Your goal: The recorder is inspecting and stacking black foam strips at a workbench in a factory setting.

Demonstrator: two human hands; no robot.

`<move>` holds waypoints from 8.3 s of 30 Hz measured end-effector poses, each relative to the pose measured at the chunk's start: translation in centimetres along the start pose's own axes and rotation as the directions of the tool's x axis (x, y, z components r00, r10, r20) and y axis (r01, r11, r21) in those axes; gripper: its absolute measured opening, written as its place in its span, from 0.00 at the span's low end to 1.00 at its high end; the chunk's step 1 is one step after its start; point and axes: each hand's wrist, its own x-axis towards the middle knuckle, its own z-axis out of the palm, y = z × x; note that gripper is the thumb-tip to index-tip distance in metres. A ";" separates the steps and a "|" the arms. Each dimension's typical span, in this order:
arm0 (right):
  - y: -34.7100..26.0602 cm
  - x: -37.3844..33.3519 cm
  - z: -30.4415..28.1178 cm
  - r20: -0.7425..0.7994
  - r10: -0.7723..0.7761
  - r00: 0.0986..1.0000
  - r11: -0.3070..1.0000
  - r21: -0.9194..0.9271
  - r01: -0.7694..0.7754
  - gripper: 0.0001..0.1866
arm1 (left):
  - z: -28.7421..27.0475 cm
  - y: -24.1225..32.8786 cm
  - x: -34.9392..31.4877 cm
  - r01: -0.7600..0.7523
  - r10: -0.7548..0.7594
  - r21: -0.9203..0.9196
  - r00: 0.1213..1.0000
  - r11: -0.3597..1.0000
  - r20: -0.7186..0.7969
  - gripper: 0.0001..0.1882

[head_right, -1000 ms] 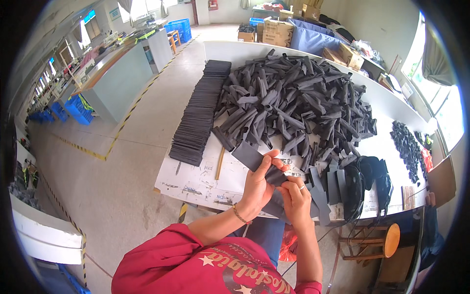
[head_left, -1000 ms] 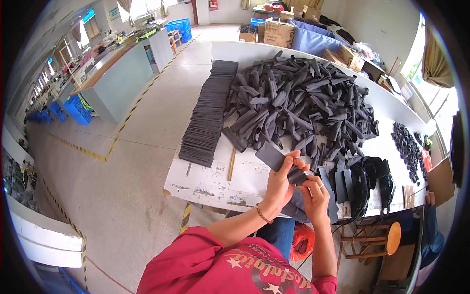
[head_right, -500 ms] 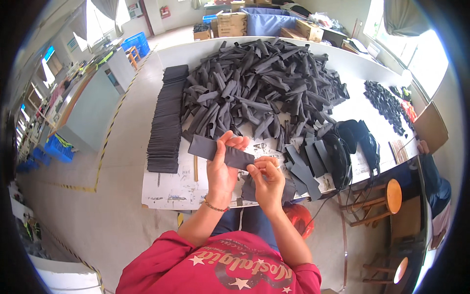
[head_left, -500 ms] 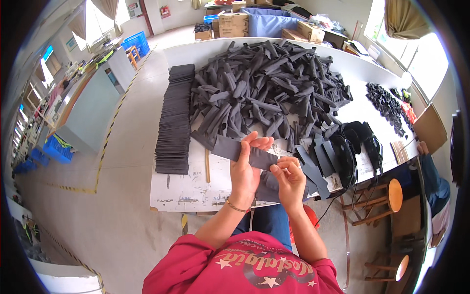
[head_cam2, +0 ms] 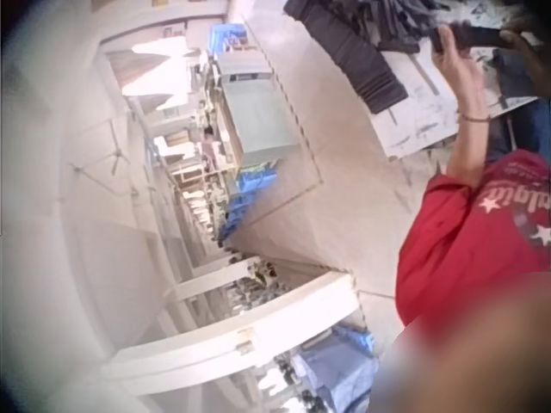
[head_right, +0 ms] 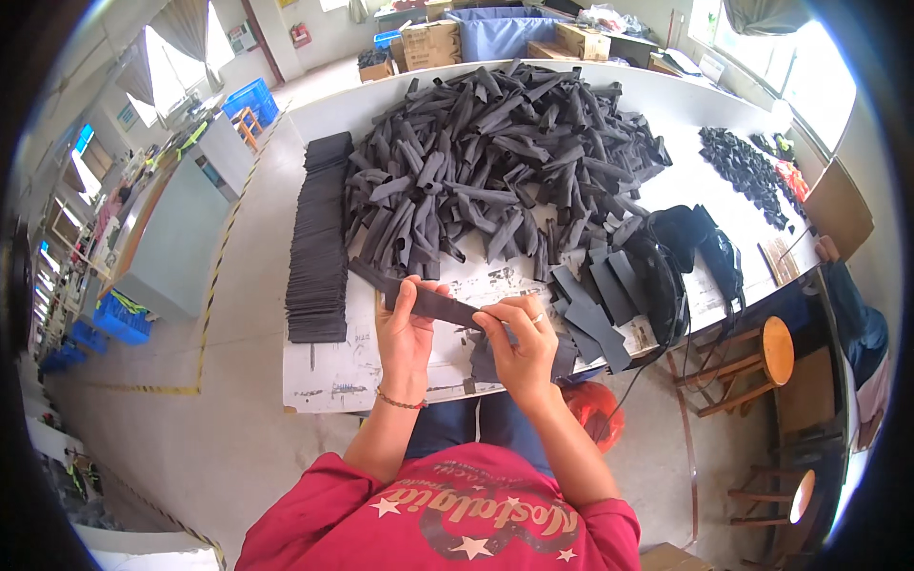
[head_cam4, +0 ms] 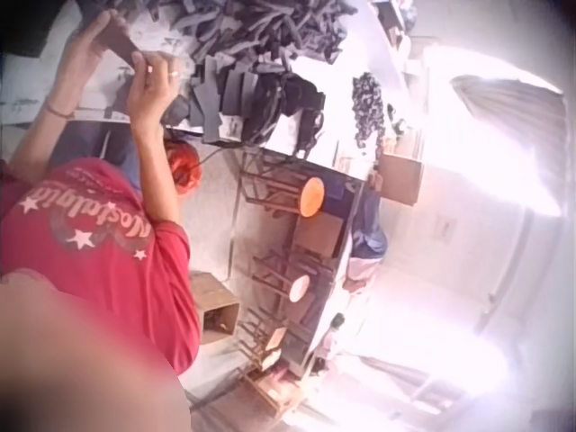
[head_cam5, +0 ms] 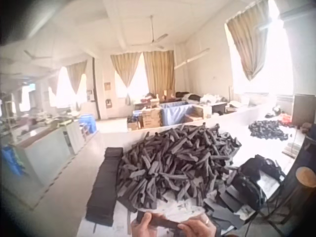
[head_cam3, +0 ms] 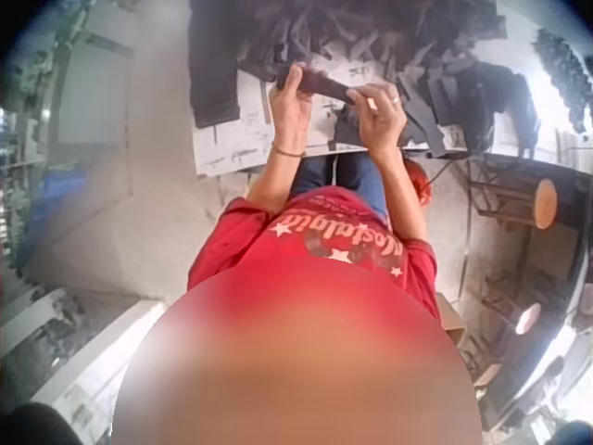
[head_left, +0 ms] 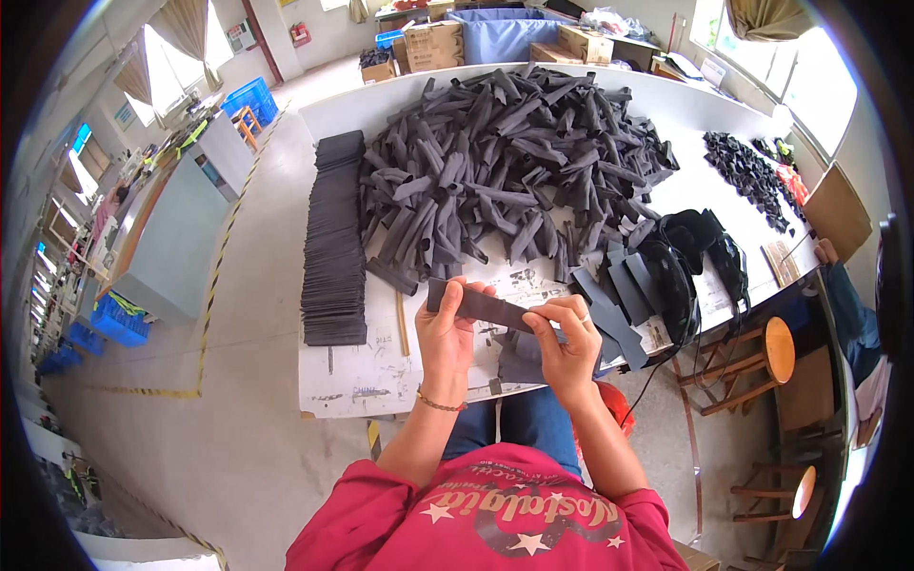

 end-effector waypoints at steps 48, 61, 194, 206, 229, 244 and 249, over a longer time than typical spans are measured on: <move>3.8 -2.6 -1.1 0.535 0.620 0.574 0.382 0.433 -0.817 0.14 | -3.0 -1.9 -0.2 0.342 -0.371 0.300 0.927 0.891 0.044 0.06; 5.9 -3.6 0.1 0.390 0.682 0.619 0.428 0.472 -0.770 0.11 | -3.6 -1.9 -2.4 0.413 -0.509 0.590 0.861 0.693 -0.005 0.10; 10.2 -4.6 -11.0 0.087 0.580 0.810 0.746 -0.456 -0.485 0.11 | -20.8 -0.9 9.9 0.100 0.411 0.635 0.683 0.766 -0.604 0.03; 20.0 -6.8 -10.7 0.269 0.343 0.900 0.553 -0.832 0.039 0.22 | -23.6 -1.8 15.1 0.336 0.481 0.836 0.698 0.435 -0.531 0.08; 13.7 2.1 -10.0 0.167 -0.134 0.977 0.582 -0.785 0.214 0.20 | -14.5 1.6 4.3 0.154 -0.140 0.011 0.927 0.988 -0.347 0.13; 1.7 3.1 -4.8 0.528 0.005 0.849 0.896 -0.380 0.231 0.20 | -2.8 2.6 -0.2 0.382 -0.381 0.010 0.918 0.924 0.110 0.14; 1.0 2.8 -4.5 0.550 0.036 0.834 0.949 -0.281 0.144 0.23 | -1.5 2.4 -0.7 0.385 -0.380 0.002 0.910 0.923 0.163 0.16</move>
